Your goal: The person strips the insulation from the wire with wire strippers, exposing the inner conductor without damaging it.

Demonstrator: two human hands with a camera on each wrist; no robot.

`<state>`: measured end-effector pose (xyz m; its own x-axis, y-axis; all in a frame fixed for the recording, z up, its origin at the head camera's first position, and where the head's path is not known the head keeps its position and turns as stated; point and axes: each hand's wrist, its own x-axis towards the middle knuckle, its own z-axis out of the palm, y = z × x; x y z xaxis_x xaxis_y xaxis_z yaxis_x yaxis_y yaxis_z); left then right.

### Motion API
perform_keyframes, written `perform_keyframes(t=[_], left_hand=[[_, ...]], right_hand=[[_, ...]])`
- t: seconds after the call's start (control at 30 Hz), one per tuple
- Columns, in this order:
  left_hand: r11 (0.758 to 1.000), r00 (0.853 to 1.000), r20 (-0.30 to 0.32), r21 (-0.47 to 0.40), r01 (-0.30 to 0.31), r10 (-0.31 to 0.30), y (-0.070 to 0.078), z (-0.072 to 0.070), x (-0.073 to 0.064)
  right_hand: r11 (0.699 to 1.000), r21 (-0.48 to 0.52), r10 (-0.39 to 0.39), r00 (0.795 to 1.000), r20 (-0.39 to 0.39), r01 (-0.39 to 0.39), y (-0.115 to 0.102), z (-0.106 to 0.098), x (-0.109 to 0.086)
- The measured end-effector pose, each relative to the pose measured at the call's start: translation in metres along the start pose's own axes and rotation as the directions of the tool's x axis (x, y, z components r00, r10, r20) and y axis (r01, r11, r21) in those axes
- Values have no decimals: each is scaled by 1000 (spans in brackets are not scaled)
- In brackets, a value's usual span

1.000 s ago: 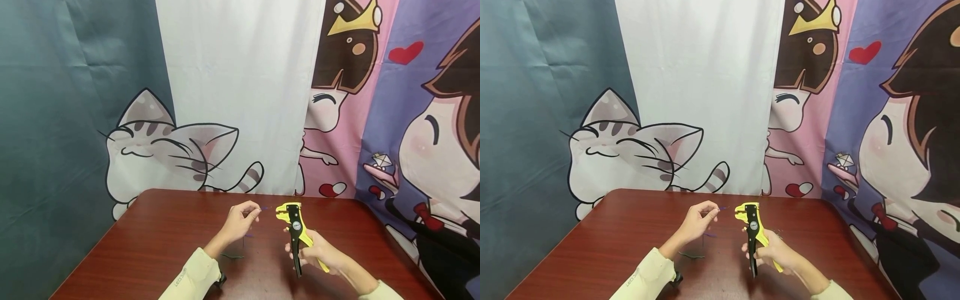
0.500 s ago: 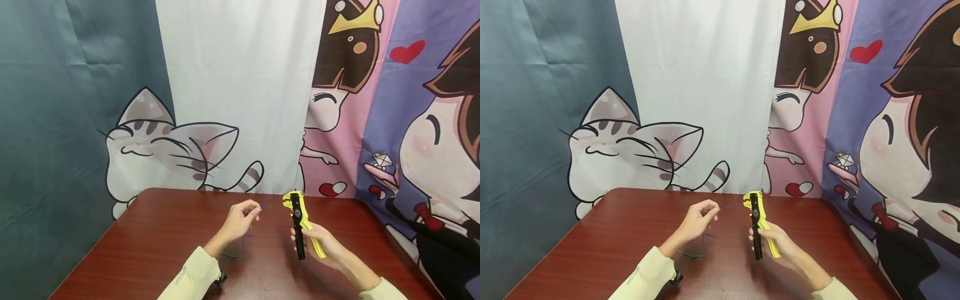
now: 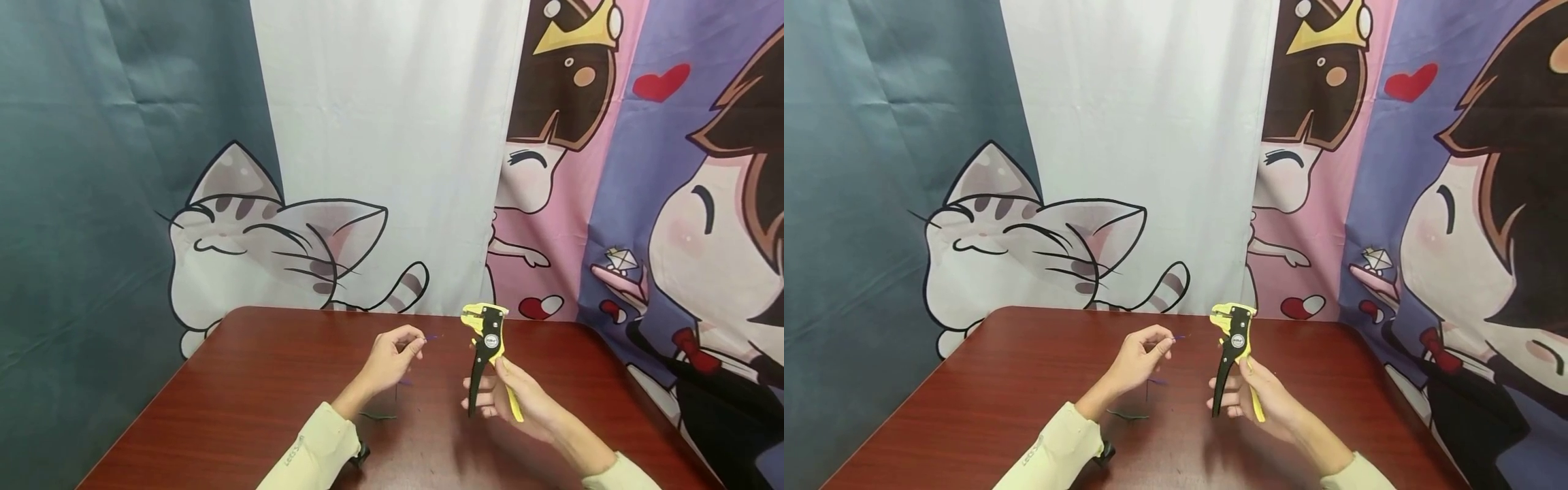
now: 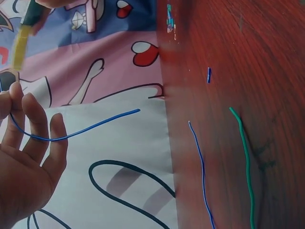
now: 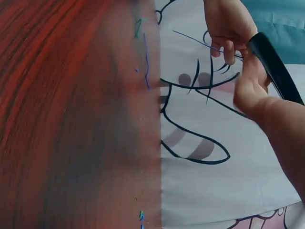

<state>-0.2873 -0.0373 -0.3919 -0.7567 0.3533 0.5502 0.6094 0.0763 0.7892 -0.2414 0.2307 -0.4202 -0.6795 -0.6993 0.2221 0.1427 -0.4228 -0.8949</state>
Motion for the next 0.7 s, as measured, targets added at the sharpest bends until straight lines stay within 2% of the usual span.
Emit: perform_keyframes(t=[0.2,0.3,0.4,0.53,0.7], left_hand=[[1000,1000,22,-7,-11,11,0,-2,0],[1000,1000,27,-7,-8,8,0,-2,-1],[1000,1000,30,-8,-1,1,-1,-3,-2],[1000,999,37,6,3,-3,-1,-3,-2],[1000,999,49,19,4,-5,1,-2,-1]], right_hand=[[992,-123,-38,989,-145,20,4,2,1],[990,-139,-33,980,-197,5,7,3,-1],[994,-112,-17,983,-182,-4,8,4,-2],[998,-59,-14,994,-112,8,8,6,0],[995,-86,-53,994,-93,45,6,8,1]])
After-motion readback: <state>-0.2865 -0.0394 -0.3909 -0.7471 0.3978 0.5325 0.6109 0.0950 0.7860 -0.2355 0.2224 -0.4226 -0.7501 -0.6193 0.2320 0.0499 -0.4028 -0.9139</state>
